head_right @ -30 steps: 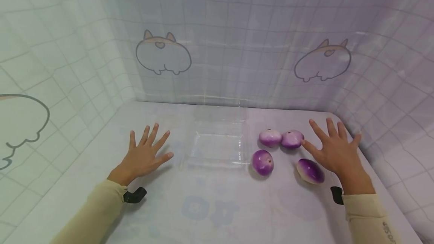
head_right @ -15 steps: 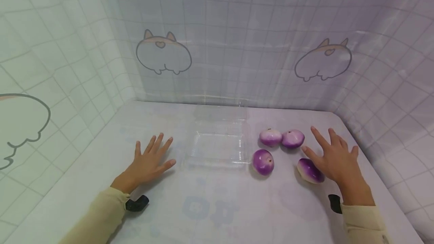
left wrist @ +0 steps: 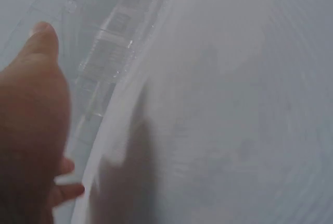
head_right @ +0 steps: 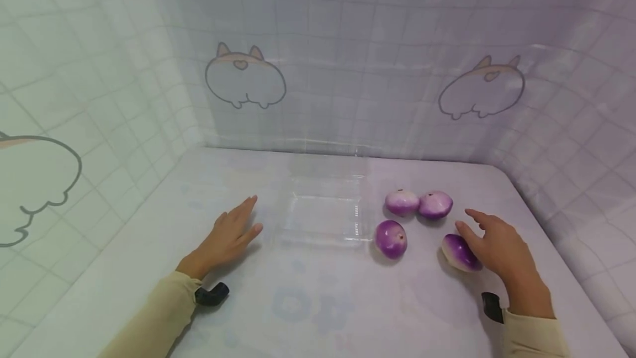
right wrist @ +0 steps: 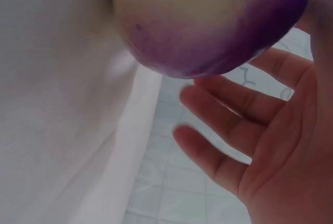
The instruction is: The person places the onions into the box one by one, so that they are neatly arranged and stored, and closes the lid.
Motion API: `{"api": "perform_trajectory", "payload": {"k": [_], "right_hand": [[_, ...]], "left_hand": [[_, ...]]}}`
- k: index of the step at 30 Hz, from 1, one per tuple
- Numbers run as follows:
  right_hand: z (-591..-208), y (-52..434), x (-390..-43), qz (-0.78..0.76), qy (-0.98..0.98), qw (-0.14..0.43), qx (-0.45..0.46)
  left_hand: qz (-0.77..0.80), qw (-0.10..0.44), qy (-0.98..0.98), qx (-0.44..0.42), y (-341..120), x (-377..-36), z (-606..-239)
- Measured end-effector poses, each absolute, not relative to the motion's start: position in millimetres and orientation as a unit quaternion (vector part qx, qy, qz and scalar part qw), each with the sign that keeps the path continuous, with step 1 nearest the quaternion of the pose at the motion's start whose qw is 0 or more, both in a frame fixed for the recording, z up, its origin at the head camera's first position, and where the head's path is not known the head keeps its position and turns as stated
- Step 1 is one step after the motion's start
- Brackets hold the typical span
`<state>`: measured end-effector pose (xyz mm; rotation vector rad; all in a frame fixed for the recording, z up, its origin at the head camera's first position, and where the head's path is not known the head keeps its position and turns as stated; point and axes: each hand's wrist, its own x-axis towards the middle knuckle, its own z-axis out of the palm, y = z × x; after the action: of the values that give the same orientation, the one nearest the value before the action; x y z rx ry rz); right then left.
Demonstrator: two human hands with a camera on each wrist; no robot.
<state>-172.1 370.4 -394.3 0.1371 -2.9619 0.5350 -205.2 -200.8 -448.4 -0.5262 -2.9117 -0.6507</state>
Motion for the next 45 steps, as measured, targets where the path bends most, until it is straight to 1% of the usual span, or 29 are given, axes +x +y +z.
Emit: {"api": "perform_trajectory", "payload": {"k": [3, 7, 14, 21, 29, 35, 39, 43, 45], "right_hand": [[-396.7, 369.5, -171.8, 0.191, -0.978, 0.07, 0.053], [-401.9, 371.2, -167.0, 0.207, -0.974, 0.078, 0.047], [-410.9, 373.5, -157.3, 0.241, -0.968, 0.061, 0.022], [-410.4, 374.4, -158.6, 0.236, -0.971, 0.036, 0.008], [-410.3, 376.6, -162.4, 0.236, -0.971, 0.026, 0.001], [-412.0, 374.7, -165.7, 0.247, -0.969, 0.016, 0.002], [-413.0, 372.8, -168.6, 0.255, -0.967, 0.02, 0.012], [-411.5, 373.0, -169.1, 0.26, -0.965, 0.014, 0.012], [-410.4, 373.1, -169.5, 0.261, -0.965, 0.009, 0.011]], "left_hand": [[-0.229, 0.088, -0.951, -0.186, -198.6, -209.0, -448.7], [-0.254, 0.1, -0.942, -0.196, -191.7, -213.8, -447.3], [-0.287, 0.073, -0.94, -0.171, -187.0, -220.2, -447.3], [-0.356, 0.045, -0.923, -0.135, -180.7, -225.8, -445.7], [-0.404, 0.004, -0.91, -0.092, -170.9, -228.8, -442.4], [-0.422, -0.002, -0.902, -0.086, -162.8, -230.7, -440.1], [-0.451, -0.005, -0.89, -0.064, -157.4, -231.5, -441.1], [-0.484, -0.014, -0.873, -0.05, -150.6, -231.9, -441.3], [-0.49, -0.009, -0.87, -0.05, -147.8, -232.0, -440.9]]}}
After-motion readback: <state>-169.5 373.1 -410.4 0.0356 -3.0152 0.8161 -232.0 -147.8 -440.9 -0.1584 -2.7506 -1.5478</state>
